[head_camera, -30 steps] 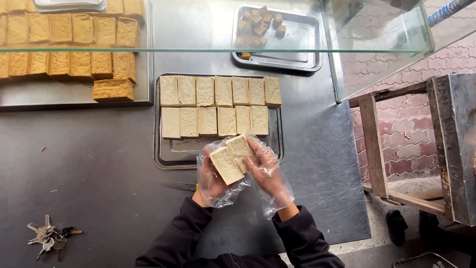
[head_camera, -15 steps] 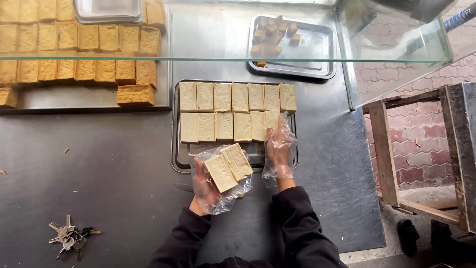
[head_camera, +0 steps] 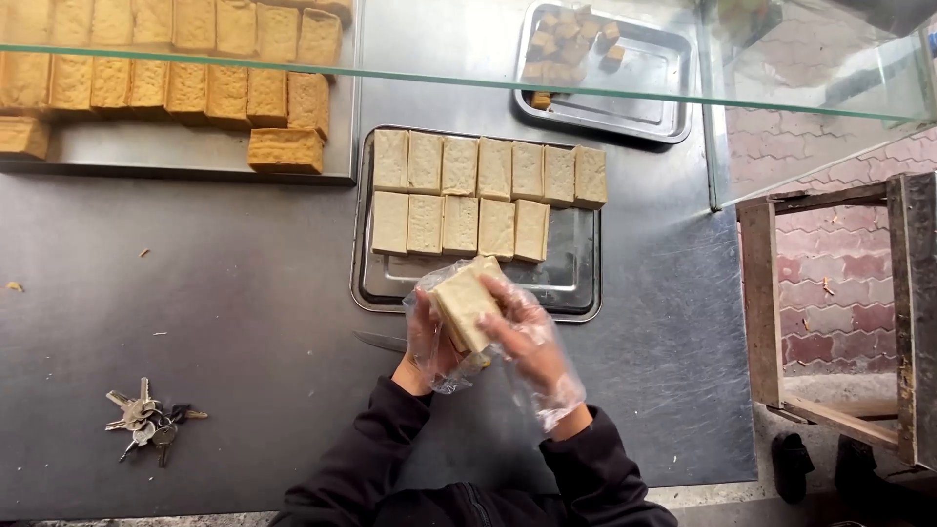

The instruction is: Trimming stems from small eggplants and packaging food blocks for a customer at a food stall.

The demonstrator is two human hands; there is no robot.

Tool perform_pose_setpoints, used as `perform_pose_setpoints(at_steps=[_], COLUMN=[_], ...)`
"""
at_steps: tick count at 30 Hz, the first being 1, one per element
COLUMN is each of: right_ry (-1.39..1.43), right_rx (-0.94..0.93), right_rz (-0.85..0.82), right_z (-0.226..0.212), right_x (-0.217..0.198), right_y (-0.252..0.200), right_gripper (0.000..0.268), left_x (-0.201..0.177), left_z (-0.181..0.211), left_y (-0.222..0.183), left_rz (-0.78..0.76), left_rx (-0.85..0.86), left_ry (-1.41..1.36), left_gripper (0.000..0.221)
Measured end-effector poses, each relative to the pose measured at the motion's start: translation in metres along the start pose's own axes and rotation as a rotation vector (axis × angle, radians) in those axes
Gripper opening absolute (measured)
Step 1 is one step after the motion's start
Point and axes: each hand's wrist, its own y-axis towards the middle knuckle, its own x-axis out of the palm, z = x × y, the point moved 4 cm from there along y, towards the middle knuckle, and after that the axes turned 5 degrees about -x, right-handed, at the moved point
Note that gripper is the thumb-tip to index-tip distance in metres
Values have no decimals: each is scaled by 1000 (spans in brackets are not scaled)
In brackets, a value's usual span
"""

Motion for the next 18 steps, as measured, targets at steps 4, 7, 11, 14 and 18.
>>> perform_pose_setpoints(at_steps=[4, 7, 11, 14, 18], right_ry=[-1075, -1168, -1055, -1356, -586], right_rx=[-101, -323, -413, -361, -85], right_rz=[-265, -161, 242, 338, 263], right_z=[-28, -14, 5, 61, 31], right_x=[32, 12, -63, -92, -46], right_y=[-11, 4, 72, 110, 96], right_gripper=[56, 46, 58, 49, 76], left_x=[-16, 36, 43, 58, 100], left_z=[1, 5, 16, 21, 26], left_y=[-2, -33, -48, -54, -73], left_rz=[-18, -39, -25, -55, -63], left_rx=[11, -26, -22, -12, 1], left_ry=[40, -30, 35, -47, -8], left_gripper=[93, 98, 101, 100, 104])
